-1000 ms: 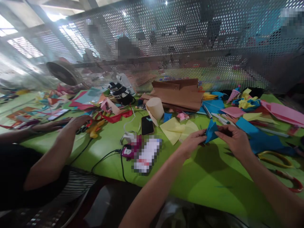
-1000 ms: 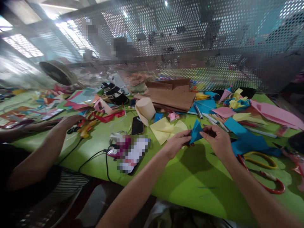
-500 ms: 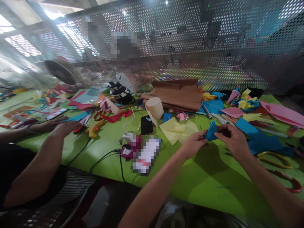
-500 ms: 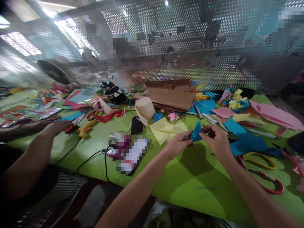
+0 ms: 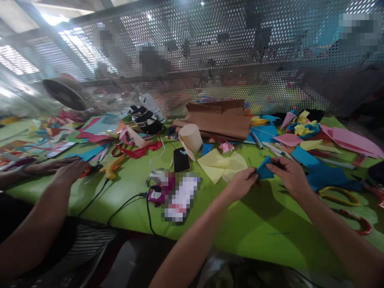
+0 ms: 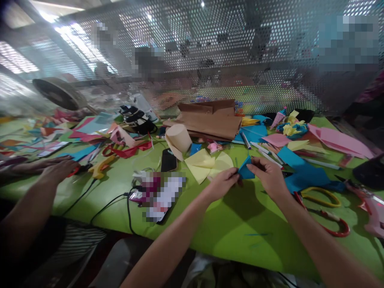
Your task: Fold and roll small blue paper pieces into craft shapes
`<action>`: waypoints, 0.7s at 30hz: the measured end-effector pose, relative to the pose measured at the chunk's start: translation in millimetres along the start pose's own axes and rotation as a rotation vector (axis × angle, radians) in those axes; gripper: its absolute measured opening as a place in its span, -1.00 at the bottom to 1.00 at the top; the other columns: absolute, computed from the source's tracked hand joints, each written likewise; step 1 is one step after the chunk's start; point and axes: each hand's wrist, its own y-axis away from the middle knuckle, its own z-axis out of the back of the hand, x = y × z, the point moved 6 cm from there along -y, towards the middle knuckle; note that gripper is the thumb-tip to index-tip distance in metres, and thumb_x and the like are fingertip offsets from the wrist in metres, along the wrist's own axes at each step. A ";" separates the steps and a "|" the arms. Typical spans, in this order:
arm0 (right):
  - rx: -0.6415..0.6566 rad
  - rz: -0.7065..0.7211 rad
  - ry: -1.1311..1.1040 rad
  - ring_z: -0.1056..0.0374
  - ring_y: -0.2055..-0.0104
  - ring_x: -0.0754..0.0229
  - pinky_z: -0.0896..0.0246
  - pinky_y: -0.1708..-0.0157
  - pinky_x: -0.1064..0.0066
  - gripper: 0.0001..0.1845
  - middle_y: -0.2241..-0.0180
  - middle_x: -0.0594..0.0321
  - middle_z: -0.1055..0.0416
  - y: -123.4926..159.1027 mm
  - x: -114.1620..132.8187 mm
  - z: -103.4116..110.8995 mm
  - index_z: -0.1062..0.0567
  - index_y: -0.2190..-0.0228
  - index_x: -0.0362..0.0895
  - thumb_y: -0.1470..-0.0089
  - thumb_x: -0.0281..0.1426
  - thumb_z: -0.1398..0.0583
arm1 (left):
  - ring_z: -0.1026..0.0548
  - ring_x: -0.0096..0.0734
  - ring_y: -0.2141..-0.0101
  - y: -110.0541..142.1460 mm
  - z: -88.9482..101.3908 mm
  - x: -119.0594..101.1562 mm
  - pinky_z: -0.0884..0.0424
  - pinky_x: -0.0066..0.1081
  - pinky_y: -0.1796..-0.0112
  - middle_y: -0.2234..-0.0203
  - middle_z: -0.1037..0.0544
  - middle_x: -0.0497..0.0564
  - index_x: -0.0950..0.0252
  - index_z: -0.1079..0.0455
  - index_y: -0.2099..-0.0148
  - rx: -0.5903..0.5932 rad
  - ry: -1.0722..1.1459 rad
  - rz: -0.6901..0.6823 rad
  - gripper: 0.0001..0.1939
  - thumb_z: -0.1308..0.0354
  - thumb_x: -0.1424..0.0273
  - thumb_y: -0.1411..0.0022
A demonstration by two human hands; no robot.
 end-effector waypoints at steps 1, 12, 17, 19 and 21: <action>-0.002 -0.005 0.011 -0.50 0.23 0.04 -0.43 0.19 0.20 -0.61 0.31 0.24 -0.60 0.4 -0.4 0.5 -0.67 0.30 -0.02 0.09 -0.03 -0.45 | -0.36 -0.43 0.39 0.8 0.6 -0.9 -0.23 -0.43 0.32 0.43 -0.48 -0.02 0.30 -0.41 0.31 -0.004 -0.019 0.008 -0.74 -0.01 0.33 -0.41; 0.176 0.293 0.175 -0.45 0.10 0.06 -0.41 0.08 0.17 -0.66 0.08 0.17 -0.52 5.3 23.1 -3.6 -0.60 -0.01 0.07 -0.19 -0.34 -0.24 | -0.28 -0.57 0.54 0.9 -0.3 12.4 -0.10 -0.51 0.47 0.56 -0.40 -0.10 0.33 -0.37 0.24 -0.079 0.788 0.254 -0.70 -0.32 0.23 -0.13; 0.127 0.486 0.358 -0.42 0.05 -0.03 -0.40 0.07 0.09 -0.85 0.18 0.14 -0.45 10.1 37.3 -5.4 -0.69 0.22 0.08 -0.16 -0.30 -0.31 | -0.31 -0.55 0.55 3.1 1.7 7.7 -0.09 -0.50 0.50 0.58 -0.42 -0.10 0.38 -0.46 0.03 -0.053 0.861 0.273 -0.58 -0.34 0.26 -0.12; 0.057 0.472 0.353 -0.41 0.09 -0.04 -0.40 0.11 0.08 -0.88 0.21 0.12 -0.45 9.9 38.7 -1.1 -0.68 0.29 0.07 -0.15 -0.21 -0.33 | -0.33 -0.53 0.51 4.2 5.7 2.1 -0.13 -0.50 0.47 0.51 -0.50 -0.03 0.35 -0.44 -0.15 -0.054 0.821 0.233 -0.44 -0.28 0.12 -0.21; 0.013 0.403 0.307 -0.41 0.17 -0.02 -0.40 0.19 0.12 -0.83 0.24 0.13 -0.48 8.7 35.4 3.2 -0.67 0.31 0.05 -0.15 -0.15 -0.33 | -0.34 -0.52 0.46 4.7 10.3 -3.8 -0.19 -0.49 0.42 0.36 -0.57 0.04 0.30 -0.45 -0.20 -0.079 0.762 0.154 -0.39 -0.20 -0.02 -0.28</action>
